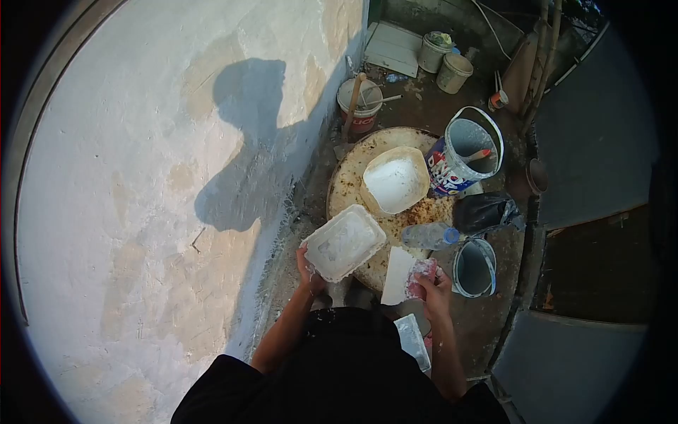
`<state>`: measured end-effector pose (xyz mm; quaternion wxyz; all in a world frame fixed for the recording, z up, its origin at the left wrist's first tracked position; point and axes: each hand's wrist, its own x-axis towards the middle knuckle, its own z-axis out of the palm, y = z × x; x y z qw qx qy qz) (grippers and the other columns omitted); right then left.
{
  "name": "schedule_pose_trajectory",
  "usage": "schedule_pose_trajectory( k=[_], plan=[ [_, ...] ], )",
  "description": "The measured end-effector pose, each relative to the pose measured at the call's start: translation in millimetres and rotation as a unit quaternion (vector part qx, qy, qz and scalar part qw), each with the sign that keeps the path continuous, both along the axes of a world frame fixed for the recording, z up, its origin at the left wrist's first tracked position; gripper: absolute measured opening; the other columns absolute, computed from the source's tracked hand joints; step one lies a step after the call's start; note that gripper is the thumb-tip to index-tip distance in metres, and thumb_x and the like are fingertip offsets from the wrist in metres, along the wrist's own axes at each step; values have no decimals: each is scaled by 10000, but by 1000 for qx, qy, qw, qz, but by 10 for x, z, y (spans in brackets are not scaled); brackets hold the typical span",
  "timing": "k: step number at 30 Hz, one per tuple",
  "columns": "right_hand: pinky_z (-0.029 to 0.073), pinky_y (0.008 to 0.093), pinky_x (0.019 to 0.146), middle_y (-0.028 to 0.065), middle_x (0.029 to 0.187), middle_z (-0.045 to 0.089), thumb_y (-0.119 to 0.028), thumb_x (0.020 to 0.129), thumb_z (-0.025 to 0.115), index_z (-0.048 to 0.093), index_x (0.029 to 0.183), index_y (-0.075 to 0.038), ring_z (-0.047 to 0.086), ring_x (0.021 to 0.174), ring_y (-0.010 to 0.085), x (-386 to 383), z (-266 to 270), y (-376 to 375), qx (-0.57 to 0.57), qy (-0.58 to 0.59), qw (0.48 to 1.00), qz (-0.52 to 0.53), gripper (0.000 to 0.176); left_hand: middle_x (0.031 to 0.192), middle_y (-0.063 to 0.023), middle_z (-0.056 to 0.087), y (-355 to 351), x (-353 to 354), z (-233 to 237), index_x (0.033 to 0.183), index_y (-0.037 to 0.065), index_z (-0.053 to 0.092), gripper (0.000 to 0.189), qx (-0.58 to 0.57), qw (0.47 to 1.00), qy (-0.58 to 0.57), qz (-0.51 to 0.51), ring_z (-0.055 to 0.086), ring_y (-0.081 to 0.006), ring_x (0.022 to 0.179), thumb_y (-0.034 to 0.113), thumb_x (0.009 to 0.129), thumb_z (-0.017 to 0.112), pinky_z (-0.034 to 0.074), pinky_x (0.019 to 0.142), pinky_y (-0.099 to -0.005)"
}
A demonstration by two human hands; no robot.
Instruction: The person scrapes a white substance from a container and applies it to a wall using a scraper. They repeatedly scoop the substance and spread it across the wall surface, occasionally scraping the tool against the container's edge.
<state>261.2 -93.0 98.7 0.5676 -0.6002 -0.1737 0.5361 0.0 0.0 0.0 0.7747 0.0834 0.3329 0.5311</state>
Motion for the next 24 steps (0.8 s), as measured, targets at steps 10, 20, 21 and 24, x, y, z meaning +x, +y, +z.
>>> schedule_pose_trajectory(
  k=[10,20,21,24],
  plan=[
    [481,256,600,62,733,663,-47,788,706,624,936,22,610,660,92,-203,369,278,100,-386,911,107,183,1275,-136,547,-115,131,-245,1334,92,453,641,-30,998,-11,-55,543,-329,1148,499,838,446,421,1001,-483],
    [544,286,654,103,941,660,-9,830,666,557,1075,13,656,807,164,-267,-236,-120,11,67,996,-58,269,1304,-130,538,-225,56,-550,1343,96,451,630,-24,993,-68,-90,540,-323,1166,469,835,451,404,1020,-482],
    [545,288,669,101,958,655,-9,829,664,558,1076,5,657,819,167,-285,-292,-133,-5,80,995,-56,269,1306,-131,537,-227,68,-559,1344,91,449,634,-22,994,-53,-91,540,-323,1167,469,836,450,401,1024,-477],
    [553,296,699,101,990,644,-8,824,665,552,1088,-4,658,844,177,-370,-370,-187,-44,112,991,-59,287,1310,-133,535,-246,119,-550,1346,76,442,640,-22,995,-30,-88,537,-322,1173,468,840,444,393,1034,-463]
  ],
)
